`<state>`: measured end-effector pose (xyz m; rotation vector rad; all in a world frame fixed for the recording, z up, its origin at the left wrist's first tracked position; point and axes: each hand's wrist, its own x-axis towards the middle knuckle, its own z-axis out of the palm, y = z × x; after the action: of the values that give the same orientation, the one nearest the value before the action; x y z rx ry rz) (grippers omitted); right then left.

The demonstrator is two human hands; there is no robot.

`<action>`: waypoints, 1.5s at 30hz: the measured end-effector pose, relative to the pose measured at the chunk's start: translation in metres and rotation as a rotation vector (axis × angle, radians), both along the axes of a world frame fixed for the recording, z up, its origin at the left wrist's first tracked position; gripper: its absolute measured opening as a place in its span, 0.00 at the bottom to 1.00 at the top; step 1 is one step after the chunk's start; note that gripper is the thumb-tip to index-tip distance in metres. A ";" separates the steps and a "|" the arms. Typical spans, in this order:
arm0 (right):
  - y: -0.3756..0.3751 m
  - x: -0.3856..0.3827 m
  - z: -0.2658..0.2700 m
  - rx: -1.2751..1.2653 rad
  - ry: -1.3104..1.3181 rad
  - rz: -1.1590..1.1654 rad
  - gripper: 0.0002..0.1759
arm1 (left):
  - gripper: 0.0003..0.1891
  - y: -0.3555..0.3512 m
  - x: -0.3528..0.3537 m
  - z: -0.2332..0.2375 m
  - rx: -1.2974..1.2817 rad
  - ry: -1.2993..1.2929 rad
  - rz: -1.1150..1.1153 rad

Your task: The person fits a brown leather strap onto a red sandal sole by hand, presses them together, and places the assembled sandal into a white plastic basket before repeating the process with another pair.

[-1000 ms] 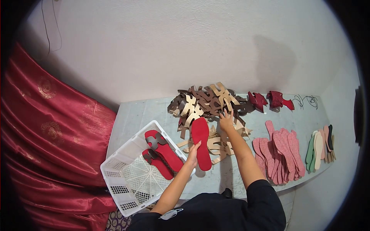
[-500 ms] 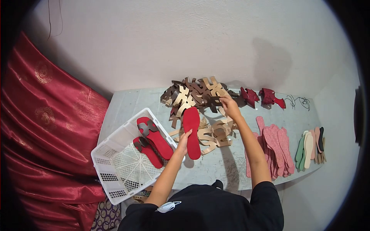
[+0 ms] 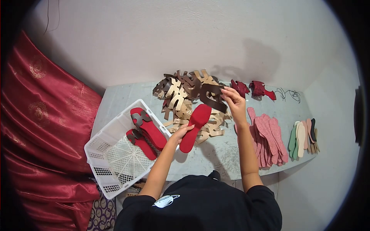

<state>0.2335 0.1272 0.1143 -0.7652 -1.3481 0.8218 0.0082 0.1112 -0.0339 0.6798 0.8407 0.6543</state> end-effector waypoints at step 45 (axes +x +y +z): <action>-0.131 0.004 -0.123 -0.405 0.082 -0.072 0.10 | 0.17 -0.131 0.020 0.043 -0.035 -0.089 0.239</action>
<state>0.2373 -0.0039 -0.0086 -1.0753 -1.0866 1.0730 0.0286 -0.0201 0.0086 0.5188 0.8561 0.8763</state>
